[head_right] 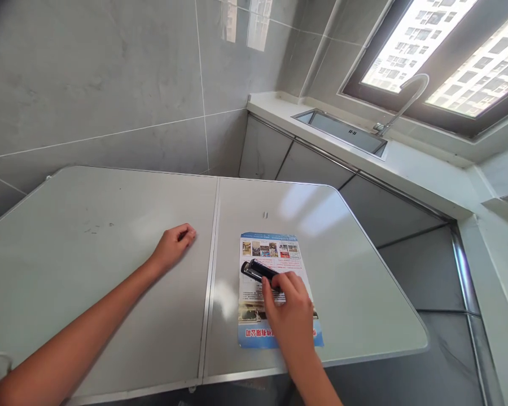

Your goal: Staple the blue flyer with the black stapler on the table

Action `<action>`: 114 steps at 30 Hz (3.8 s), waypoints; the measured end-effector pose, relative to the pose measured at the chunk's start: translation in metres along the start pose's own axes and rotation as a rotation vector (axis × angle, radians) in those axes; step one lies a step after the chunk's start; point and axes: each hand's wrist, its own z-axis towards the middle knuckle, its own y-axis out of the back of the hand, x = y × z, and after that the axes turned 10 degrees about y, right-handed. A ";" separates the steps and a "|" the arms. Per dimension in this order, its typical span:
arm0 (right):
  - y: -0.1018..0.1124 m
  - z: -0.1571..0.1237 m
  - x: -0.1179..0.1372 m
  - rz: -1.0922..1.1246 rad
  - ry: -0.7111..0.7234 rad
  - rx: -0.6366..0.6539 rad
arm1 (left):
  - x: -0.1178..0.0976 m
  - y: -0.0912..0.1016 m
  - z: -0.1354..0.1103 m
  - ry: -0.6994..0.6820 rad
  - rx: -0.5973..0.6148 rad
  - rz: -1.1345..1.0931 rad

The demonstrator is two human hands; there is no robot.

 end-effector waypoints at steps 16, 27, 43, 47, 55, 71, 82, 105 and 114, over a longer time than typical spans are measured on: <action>-0.024 -0.098 -0.038 -0.240 0.031 0.206 | -0.059 -0.154 0.017 -0.096 0.024 0.720; -0.010 -0.089 -0.037 -0.223 0.411 0.456 | -0.067 -0.094 -0.036 0.122 -0.096 0.790; -0.002 -0.086 -0.026 -0.056 0.743 0.360 | -0.054 -0.099 -0.001 0.026 0.015 0.854; 0.001 -0.091 -0.036 -0.024 0.604 0.242 | -0.056 -0.106 -0.001 0.004 0.028 0.867; -0.022 -0.093 -0.002 0.090 0.681 0.245 | -0.056 -0.094 -0.012 -0.006 0.012 0.876; -0.023 -0.098 -0.007 0.371 0.357 0.181 | -0.066 -0.092 -0.001 -0.031 0.053 0.856; -0.041 -0.086 0.042 0.283 0.577 0.345 | -0.046 -0.047 -0.015 0.052 -0.002 0.888; -0.161 -0.062 0.213 0.085 0.948 0.535 | 0.056 0.145 -0.006 -0.241 0.016 0.614; -0.162 -0.050 0.212 0.126 1.079 0.578 | 0.059 0.141 -0.004 -0.275 -0.002 0.636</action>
